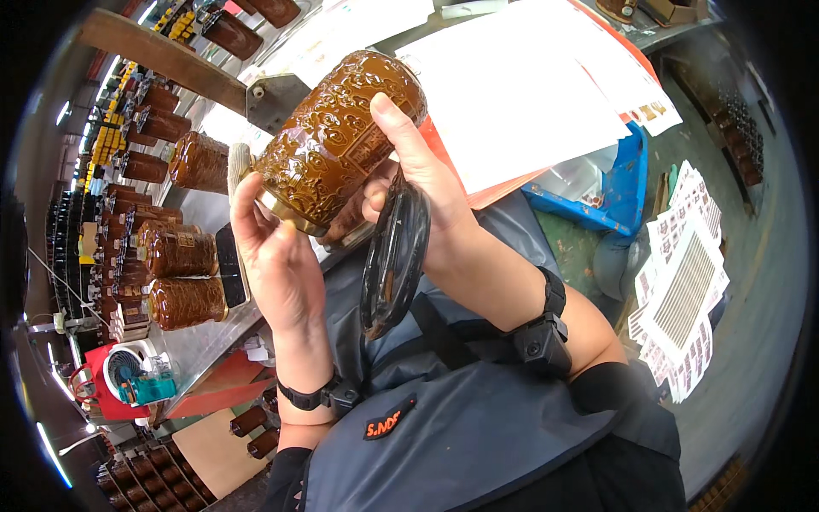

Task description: Inspecting ceramic bottles and applying/checking labels in a manufacturing facility.

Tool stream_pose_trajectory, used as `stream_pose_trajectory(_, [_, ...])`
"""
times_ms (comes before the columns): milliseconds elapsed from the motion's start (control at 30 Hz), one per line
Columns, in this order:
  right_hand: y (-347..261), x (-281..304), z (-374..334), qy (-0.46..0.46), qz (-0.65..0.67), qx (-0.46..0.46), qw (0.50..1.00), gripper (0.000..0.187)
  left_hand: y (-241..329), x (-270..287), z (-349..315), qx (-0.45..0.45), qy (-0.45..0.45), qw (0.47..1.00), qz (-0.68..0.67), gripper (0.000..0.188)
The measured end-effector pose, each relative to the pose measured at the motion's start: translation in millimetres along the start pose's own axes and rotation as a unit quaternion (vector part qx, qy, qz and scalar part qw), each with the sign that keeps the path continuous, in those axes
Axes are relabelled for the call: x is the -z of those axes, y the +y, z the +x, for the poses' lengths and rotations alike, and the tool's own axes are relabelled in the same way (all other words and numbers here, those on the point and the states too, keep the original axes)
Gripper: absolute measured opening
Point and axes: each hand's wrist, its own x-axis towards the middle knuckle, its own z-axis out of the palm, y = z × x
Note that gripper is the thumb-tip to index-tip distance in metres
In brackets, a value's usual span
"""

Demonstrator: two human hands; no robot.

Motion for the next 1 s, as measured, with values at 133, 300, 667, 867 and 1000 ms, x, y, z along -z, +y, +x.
stream_pose_trajectory(133, [0.7, 0.0, -4.2, -0.003, -0.001, -0.009, 1.000, 0.038, 0.4, -2.3, -2.3, -0.018, -0.017, 0.999, -0.021, 0.050])
stream_pose_trajectory(300, [0.7, -4.2, -7.8, -0.024, -0.013, 0.010, 1.000, 0.035, 2.2, -4.3, -3.2, 0.001, 0.031, 0.998, -0.049, 0.039])
stream_pose_trajectory(667, [-5.2, -4.1, -0.8, -0.012, -0.064, 0.027, 0.997, 0.037, -4.7, -1.4, 2.0, -0.054, -0.020, 0.997, 0.049, 0.068])
stream_pose_trajectory(867, [7.4, 2.4, -8.4, -0.044, -0.088, 0.004, 0.995, 0.043, -1.5, 26.6, -7.2, -0.119, 0.016, 0.979, 0.166, 0.036])
stream_pose_trajectory(1000, [6.0, -19.3, -13.6, -0.040, -0.093, 0.061, 0.993, 0.058, 4.6, 37.1, -7.3, -0.049, 0.036, 0.988, 0.143, 0.035])
